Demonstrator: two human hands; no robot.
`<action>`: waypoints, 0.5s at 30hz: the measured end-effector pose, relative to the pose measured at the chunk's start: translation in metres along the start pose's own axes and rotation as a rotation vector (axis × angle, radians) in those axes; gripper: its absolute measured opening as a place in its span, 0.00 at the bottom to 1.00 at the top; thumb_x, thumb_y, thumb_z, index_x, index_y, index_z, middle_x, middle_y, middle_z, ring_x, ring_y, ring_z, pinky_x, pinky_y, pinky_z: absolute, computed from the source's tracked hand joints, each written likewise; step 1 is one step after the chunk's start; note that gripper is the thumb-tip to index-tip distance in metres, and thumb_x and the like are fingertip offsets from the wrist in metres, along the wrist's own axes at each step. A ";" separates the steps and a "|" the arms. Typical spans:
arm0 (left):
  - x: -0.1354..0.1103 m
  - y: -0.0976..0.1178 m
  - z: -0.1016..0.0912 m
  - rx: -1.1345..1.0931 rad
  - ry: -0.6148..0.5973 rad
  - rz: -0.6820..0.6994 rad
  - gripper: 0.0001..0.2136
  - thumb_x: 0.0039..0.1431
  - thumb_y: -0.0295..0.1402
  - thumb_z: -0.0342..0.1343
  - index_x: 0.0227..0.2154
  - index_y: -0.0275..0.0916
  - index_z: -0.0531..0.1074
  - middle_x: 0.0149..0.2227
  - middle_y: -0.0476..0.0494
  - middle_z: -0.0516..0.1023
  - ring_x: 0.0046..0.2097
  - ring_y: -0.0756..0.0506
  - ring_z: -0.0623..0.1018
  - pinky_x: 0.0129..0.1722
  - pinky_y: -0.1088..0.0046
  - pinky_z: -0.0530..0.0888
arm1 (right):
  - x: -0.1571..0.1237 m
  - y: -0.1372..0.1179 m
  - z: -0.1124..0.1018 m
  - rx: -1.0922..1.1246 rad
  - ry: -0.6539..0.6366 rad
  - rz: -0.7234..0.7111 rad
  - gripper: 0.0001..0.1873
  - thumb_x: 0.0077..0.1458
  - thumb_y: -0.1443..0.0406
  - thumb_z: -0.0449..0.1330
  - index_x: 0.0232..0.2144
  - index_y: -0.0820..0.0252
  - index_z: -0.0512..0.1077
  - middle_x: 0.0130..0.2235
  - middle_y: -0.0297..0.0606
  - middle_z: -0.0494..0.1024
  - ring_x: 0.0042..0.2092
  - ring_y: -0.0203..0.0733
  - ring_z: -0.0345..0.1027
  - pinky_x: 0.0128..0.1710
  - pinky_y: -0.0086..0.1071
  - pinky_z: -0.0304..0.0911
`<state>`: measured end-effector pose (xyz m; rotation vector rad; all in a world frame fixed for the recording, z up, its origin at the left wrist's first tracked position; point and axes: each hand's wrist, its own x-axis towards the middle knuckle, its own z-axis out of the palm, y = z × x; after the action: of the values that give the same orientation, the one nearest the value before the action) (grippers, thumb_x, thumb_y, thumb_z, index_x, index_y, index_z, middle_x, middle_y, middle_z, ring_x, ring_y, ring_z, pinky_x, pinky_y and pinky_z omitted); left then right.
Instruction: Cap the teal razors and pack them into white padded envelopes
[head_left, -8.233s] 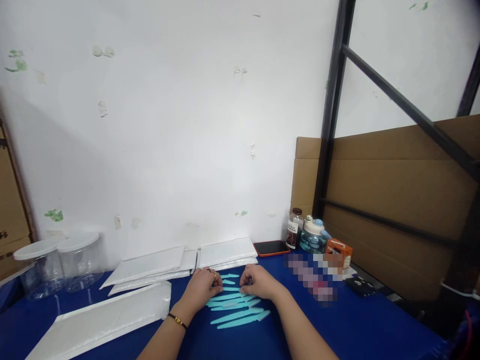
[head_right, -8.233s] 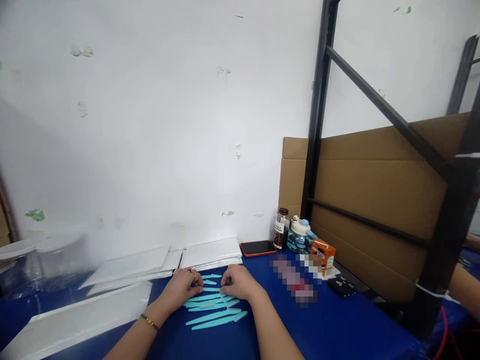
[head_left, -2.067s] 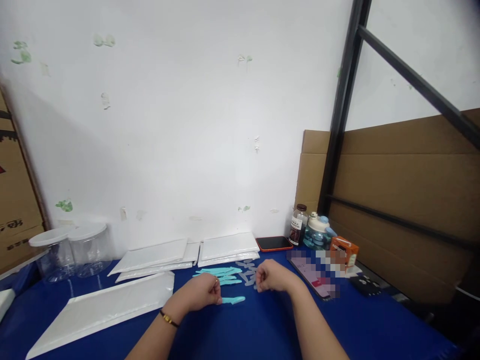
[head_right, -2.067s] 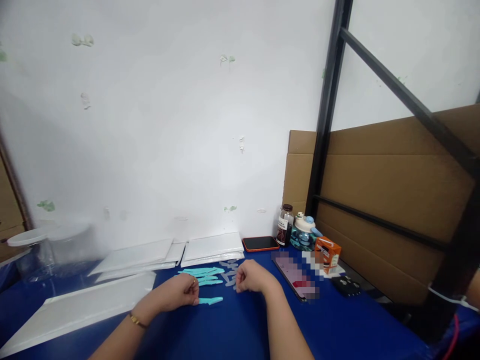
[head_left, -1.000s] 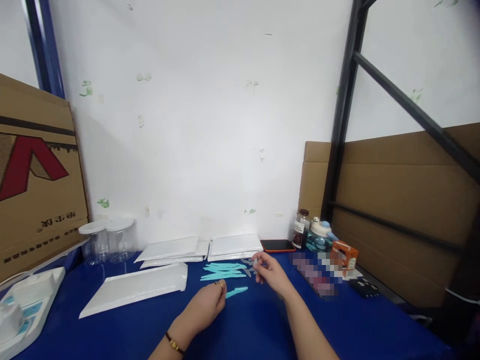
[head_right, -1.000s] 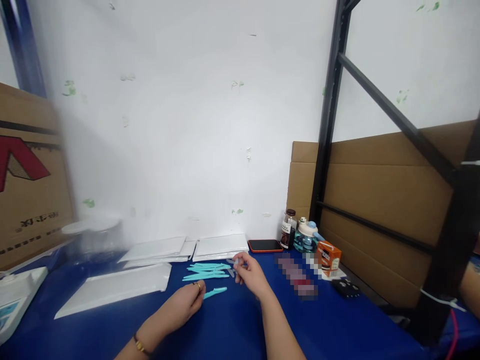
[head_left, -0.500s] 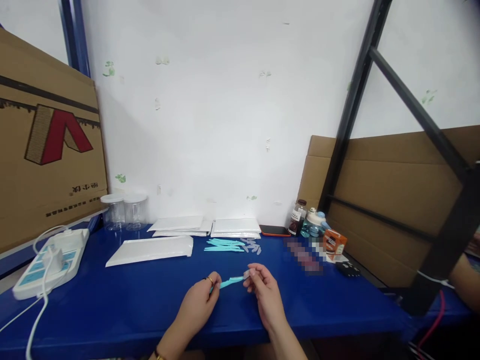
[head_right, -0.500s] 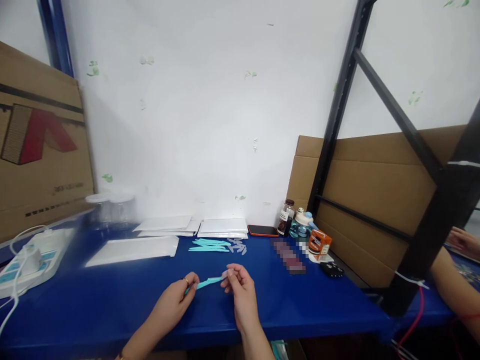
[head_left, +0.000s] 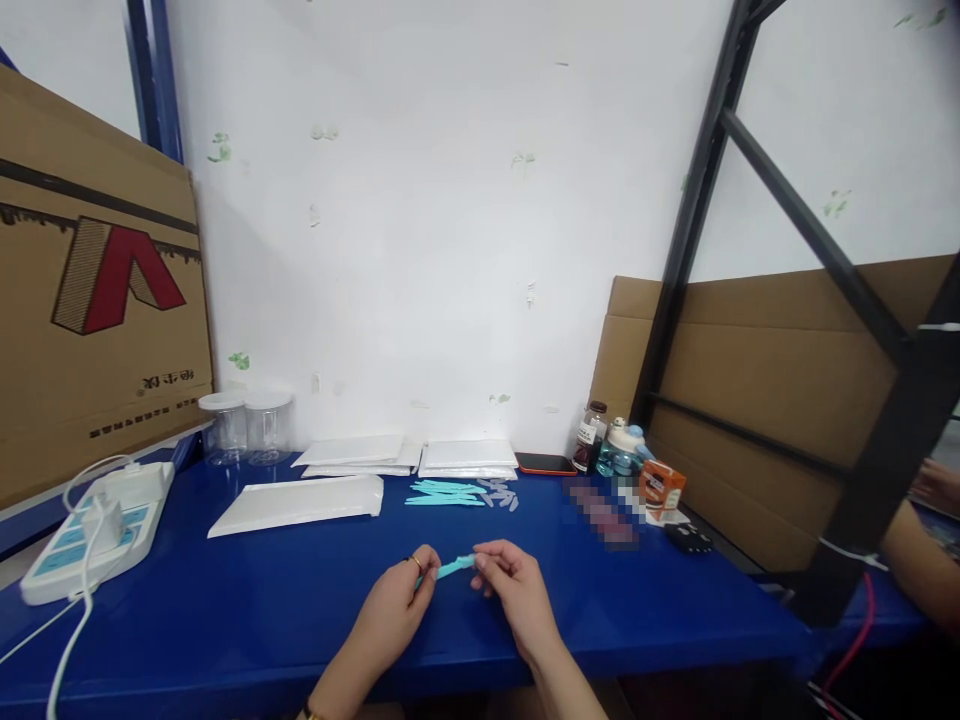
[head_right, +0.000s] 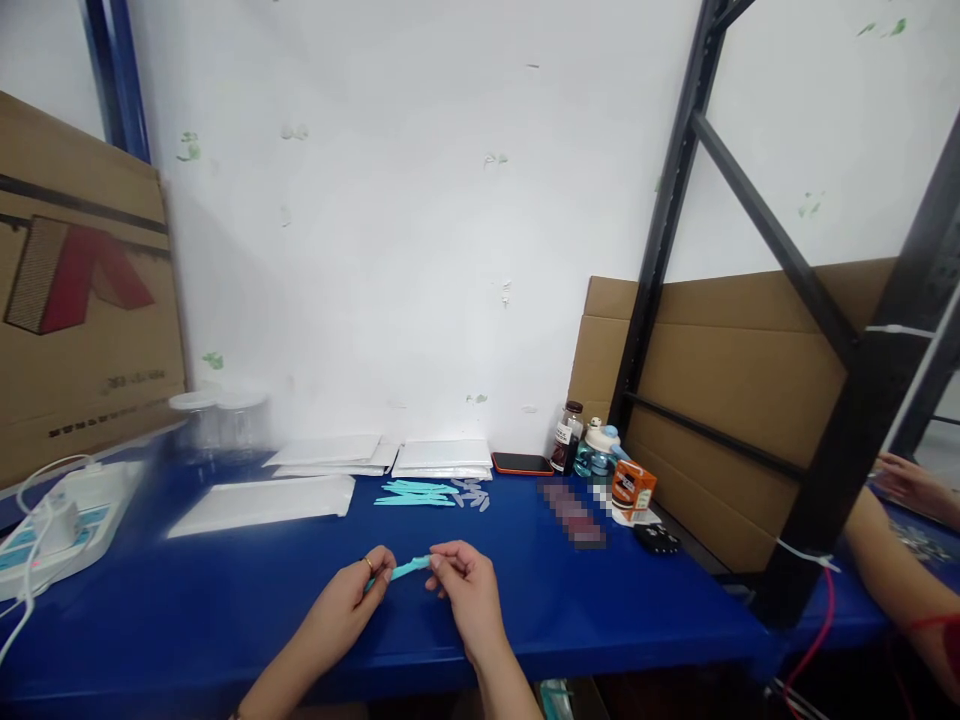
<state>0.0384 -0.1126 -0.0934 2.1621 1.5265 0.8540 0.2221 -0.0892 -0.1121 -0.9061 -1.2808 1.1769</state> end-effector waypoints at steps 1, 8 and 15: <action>0.000 0.000 0.000 -0.013 -0.007 0.011 0.12 0.62 0.38 0.35 0.31 0.42 0.62 0.27 0.51 0.70 0.30 0.49 0.71 0.32 0.77 0.63 | 0.000 -0.001 0.000 -0.003 -0.011 0.007 0.19 0.46 0.52 0.63 0.32 0.63 0.74 0.23 0.38 0.74 0.26 0.38 0.67 0.24 0.28 0.57; 0.001 -0.003 -0.001 -0.101 -0.041 0.008 0.17 0.62 0.43 0.35 0.30 0.41 0.65 0.24 0.52 0.70 0.28 0.50 0.70 0.31 0.78 0.64 | -0.001 -0.003 0.001 -0.008 -0.004 -0.001 0.17 0.45 0.54 0.64 0.31 0.63 0.75 0.24 0.38 0.75 0.27 0.40 0.67 0.25 0.29 0.58; 0.006 -0.015 -0.002 -0.145 0.074 -0.100 0.20 0.61 0.45 0.37 0.34 0.43 0.74 0.35 0.48 0.76 0.39 0.46 0.73 0.41 0.74 0.66 | 0.001 0.000 -0.007 0.176 0.177 -0.004 0.14 0.47 0.56 0.62 0.30 0.61 0.73 0.27 0.37 0.73 0.26 0.35 0.62 0.25 0.28 0.57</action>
<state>0.0278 -0.1012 -0.0997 1.9552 1.5420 0.9887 0.2293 -0.0868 -0.1130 -0.8571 -1.0202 1.1595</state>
